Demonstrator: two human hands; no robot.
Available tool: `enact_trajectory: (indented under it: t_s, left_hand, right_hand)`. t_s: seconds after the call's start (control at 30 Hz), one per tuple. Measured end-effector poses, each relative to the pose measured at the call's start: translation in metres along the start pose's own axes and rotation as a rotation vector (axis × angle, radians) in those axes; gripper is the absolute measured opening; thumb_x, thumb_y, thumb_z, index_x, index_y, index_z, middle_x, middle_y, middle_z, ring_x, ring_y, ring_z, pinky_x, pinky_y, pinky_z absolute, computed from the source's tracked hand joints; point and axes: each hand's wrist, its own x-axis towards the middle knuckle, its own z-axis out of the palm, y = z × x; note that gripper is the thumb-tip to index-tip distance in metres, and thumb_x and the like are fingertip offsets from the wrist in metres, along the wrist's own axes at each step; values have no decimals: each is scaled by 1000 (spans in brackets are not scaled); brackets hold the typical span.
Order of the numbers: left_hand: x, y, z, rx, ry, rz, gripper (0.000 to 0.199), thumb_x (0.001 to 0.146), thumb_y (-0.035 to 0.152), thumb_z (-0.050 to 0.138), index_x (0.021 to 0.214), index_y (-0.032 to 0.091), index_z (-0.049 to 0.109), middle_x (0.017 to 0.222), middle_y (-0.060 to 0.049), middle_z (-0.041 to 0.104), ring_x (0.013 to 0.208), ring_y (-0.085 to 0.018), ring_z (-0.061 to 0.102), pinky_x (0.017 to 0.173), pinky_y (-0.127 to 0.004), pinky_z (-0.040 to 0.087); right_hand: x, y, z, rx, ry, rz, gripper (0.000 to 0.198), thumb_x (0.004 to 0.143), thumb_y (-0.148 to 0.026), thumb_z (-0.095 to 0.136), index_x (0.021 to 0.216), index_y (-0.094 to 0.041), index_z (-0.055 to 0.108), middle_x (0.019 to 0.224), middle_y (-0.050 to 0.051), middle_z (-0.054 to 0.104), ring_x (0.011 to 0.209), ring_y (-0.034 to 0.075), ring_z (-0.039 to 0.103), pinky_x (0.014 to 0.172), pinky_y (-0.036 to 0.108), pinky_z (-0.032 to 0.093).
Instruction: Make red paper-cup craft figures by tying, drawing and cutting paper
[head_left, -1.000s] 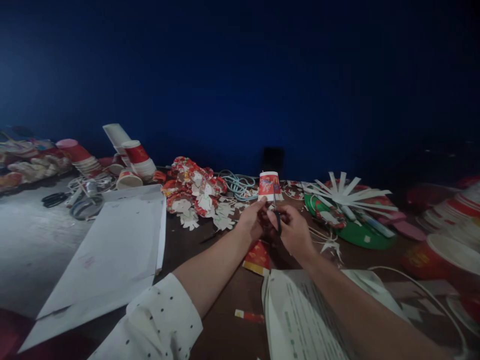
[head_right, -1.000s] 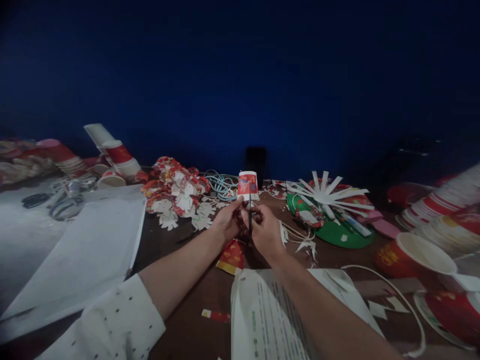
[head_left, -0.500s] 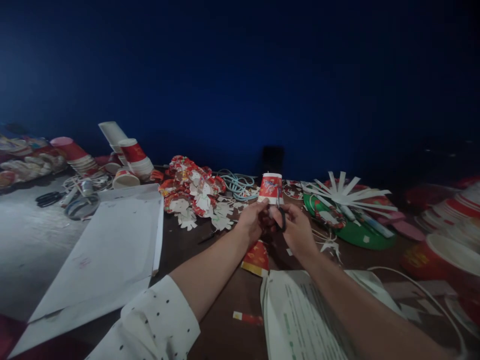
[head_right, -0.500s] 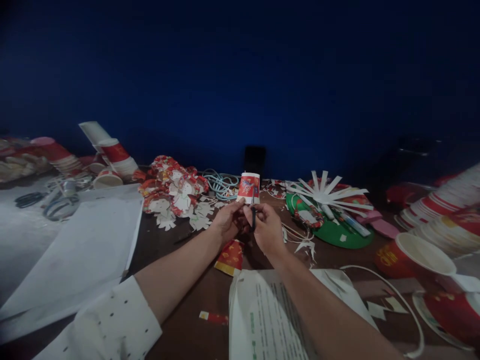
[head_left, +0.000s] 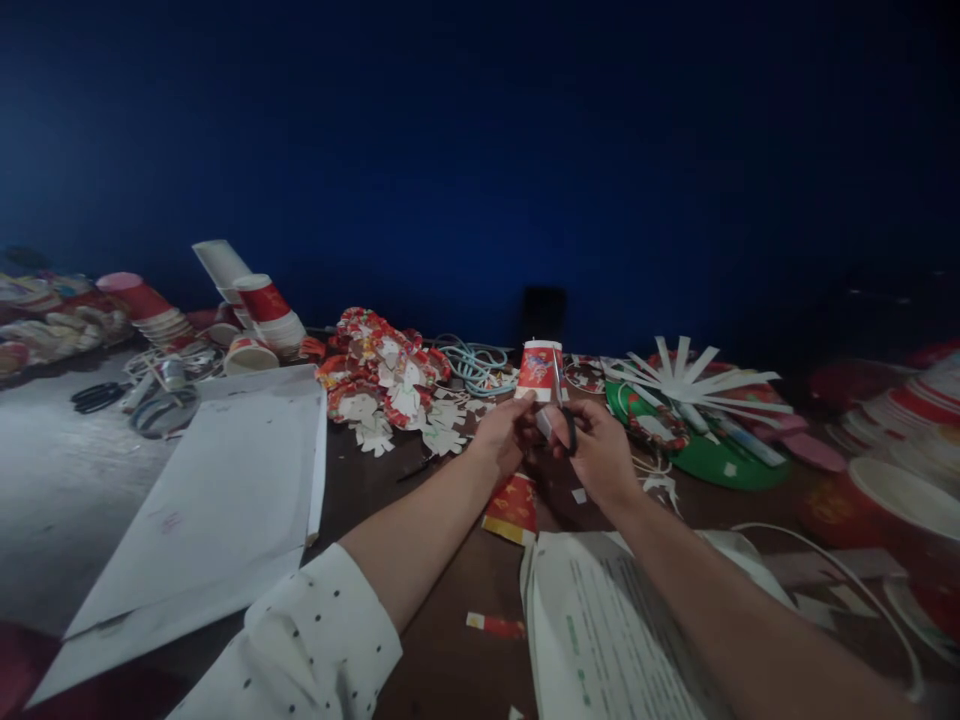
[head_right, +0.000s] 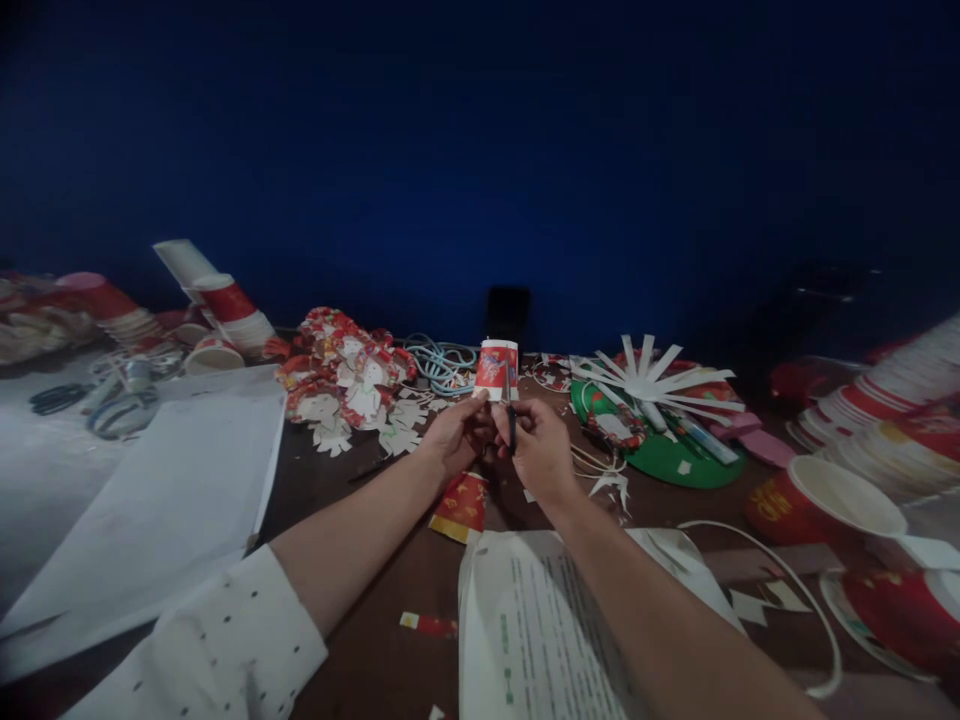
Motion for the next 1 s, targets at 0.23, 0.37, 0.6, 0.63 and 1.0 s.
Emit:
enact_trajectory:
  t_s: [0.23, 0.37, 0.6, 0.63, 1.0]
  left_hand:
    - [1, 13, -3, -117, 16, -54, 15, 78, 18, 67, 72, 11, 55, 57, 2, 51, 43, -2, 47, 37, -10, 34]
    - [2, 18, -5, -145, 45, -48, 12, 78, 13, 67, 73, 10, 57, 58, 2, 53, 43, -3, 49, 37, -10, 37]
    - [4, 21, 4, -195, 154, 32, 16, 78, 10, 66, 67, 11, 55, 55, 2, 53, 43, -3, 51, 41, -9, 43]
    - [4, 21, 5, -210, 175, 36, 16, 79, 10, 66, 67, 11, 55, 54, 2, 52, 42, -3, 50, 41, -9, 42]
    - [-3, 16, 12, -236, 182, -38, 26, 77, 21, 70, 62, 13, 50, 50, 4, 51, 38, -4, 45, 39, -14, 38]
  right_hand:
    - [1, -1, -3, 14, -1, 4, 34, 64, -44, 74, 76, -17, 57, 51, -4, 56, 40, 8, 47, 39, 20, 38]
    - [2, -1, -3, 32, -6, 18, 36, 64, -45, 75, 76, -18, 56, 51, -4, 56, 41, 8, 47, 40, 21, 38]
    - [-5, 12, 6, -36, -148, 27, 44, 65, -52, 72, 91, -21, 55, 64, -1, 65, 53, 14, 58, 49, 27, 48]
    - [-7, 15, 7, -58, -172, 23, 43, 66, -51, 72, 91, -21, 55, 66, 0, 66, 54, 15, 59, 51, 28, 49]
    - [-8, 34, 8, -211, -148, -132, 36, 70, -48, 69, 92, -22, 58, 77, 2, 67, 66, 17, 61, 59, 28, 48]
